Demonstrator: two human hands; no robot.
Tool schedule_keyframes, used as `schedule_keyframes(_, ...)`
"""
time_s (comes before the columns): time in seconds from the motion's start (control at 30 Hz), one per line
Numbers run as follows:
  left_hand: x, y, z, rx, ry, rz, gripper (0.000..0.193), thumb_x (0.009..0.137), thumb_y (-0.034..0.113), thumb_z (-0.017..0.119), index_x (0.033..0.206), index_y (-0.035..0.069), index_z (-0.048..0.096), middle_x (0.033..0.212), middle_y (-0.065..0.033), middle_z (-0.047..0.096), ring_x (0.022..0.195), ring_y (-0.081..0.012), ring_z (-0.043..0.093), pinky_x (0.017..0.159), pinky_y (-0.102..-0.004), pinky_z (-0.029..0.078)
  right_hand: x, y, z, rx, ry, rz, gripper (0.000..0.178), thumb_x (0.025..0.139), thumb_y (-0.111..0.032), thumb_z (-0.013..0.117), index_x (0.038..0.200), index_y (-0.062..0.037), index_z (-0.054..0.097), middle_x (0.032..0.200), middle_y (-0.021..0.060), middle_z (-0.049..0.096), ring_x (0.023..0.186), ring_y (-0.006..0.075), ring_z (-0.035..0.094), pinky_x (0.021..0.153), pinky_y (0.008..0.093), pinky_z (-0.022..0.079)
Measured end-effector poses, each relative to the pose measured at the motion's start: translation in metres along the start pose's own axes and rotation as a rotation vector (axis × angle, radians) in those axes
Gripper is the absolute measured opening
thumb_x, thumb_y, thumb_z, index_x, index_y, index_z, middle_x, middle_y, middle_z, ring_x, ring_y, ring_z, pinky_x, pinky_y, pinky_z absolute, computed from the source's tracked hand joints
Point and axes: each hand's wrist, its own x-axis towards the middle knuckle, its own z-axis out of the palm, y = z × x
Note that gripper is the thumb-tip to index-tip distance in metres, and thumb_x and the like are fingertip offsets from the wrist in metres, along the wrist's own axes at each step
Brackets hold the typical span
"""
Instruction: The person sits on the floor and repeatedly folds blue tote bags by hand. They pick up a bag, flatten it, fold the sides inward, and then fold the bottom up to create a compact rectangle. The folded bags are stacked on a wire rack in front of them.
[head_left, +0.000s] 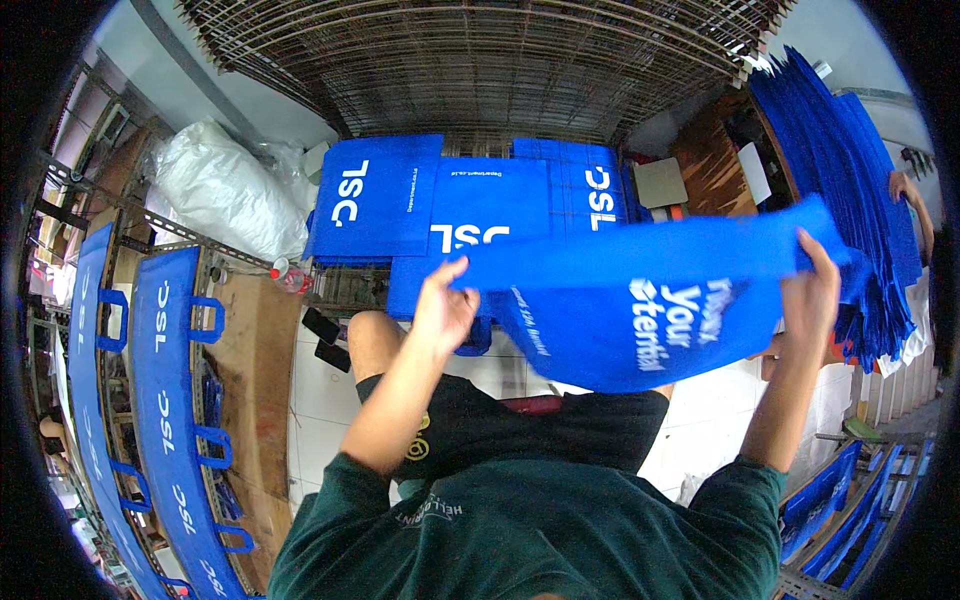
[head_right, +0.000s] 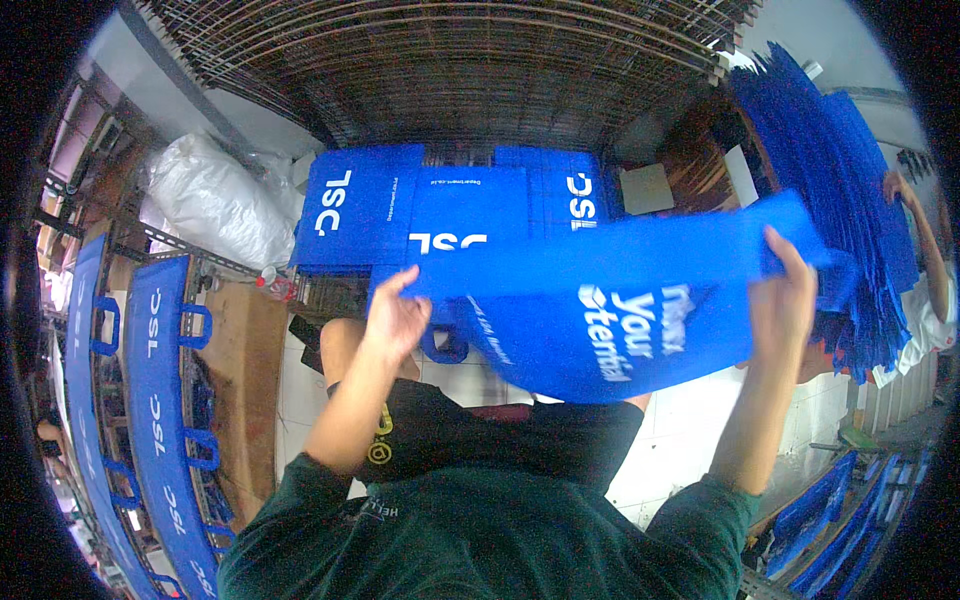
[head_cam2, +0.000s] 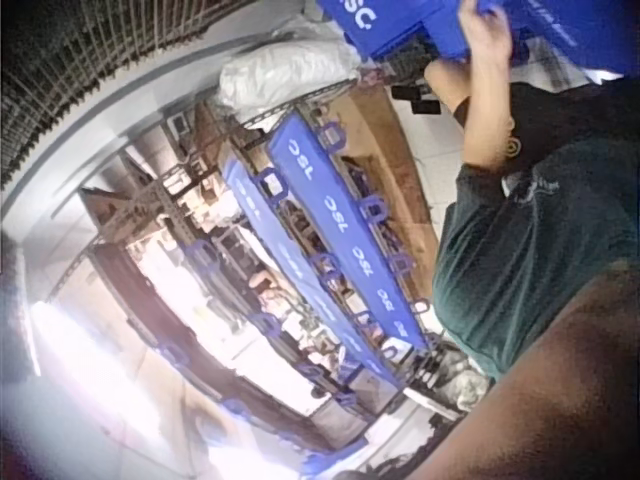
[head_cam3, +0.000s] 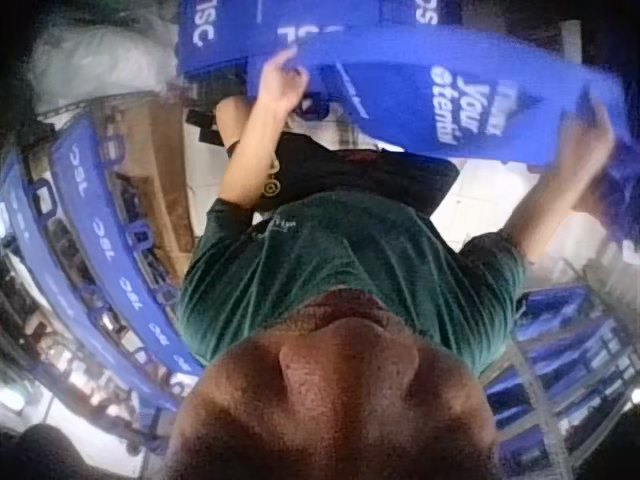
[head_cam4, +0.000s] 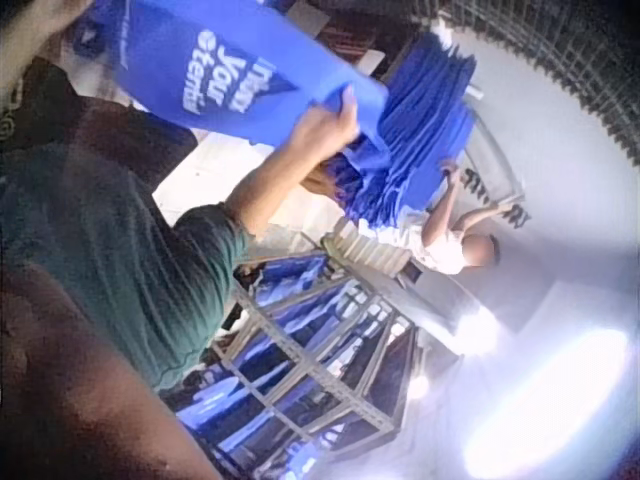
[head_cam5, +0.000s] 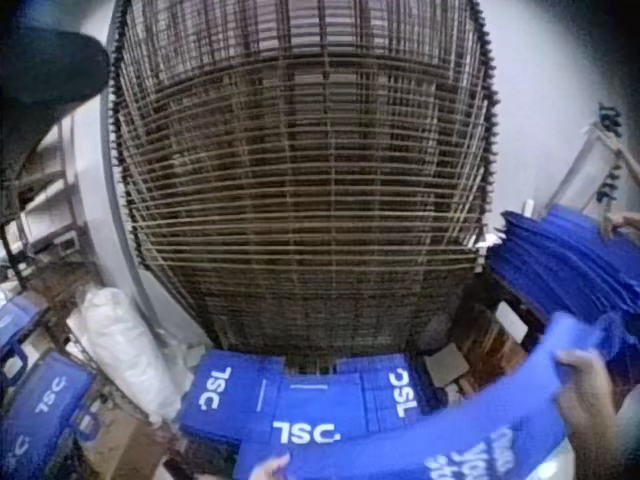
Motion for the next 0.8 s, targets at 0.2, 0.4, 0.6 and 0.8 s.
schedule_keyframes(0.2, 0.163, 0.015, 0.046, 0.312, 0.012, -0.044, 0.016, 0.079, 0.003, 0.058, 0.094, 0.005, 0.051, 0.089, -0.0078, 0.056, 0.077, -0.0164, 0.055, 0.057, -0.0200, 0.048, 0.202, 0.128, -0.067, 0.059, 0.044, 0.238, 0.013, 0.074, 0.000, 0.054, 0.087, -0.0033, 0.052, 0.090, 0.0096, 0.056, 0.088, 0.0240, 0.054, 0.085, 0.0387, 0.045)
schedule_keyframes(0.4, 0.225, 0.031, 0.126, 0.476, -0.060, 0.154, 0.017, 0.079, 0.004, 0.057, 0.095, 0.009, 0.054, 0.087, -0.0025, 0.057, 0.072, -0.0136, 0.054, 0.055, -0.0233, 0.048, 0.303, 0.155, -0.074, 0.145, 0.106, 0.197, 0.020, 0.072, -0.001, 0.055, 0.091, -0.0042, 0.052, 0.095, 0.0096, 0.055, 0.092, 0.0245, 0.053, 0.088, 0.0405, 0.045)
schedule_keyframes(0.6, 0.229, -0.032, 0.086, 0.697, -0.059, 0.234, 0.052, 0.077, 0.005, 0.060, 0.127, 0.014, 0.047, 0.103, 0.0018, 0.058, 0.079, -0.0072, 0.053, 0.052, -0.0218, 0.042, 0.267, 0.197, -0.126, 0.011, 0.206, 0.283, 0.022, 0.075, -0.008, 0.056, 0.096, -0.0010, 0.054, 0.095, 0.0101, 0.059, 0.092, 0.0234, 0.058, 0.088, 0.0375, 0.046)
schedule_keyframes(0.8, 0.307, -0.127, -0.037, 0.959, 0.226, 0.154, 0.062, 0.078, 0.003, 0.061, 0.135, 0.008, 0.036, 0.108, -0.0112, 0.058, 0.080, -0.0146, 0.059, 0.055, -0.0263, 0.048, 0.274, 0.402, -0.268, -0.225, 0.253, 0.652, 0.022, 0.078, -0.020, 0.059, 0.100, -0.0170, 0.055, 0.080, 0.0027, 0.056, 0.055, 0.0163, 0.052, 0.036, 0.0220, 0.037)
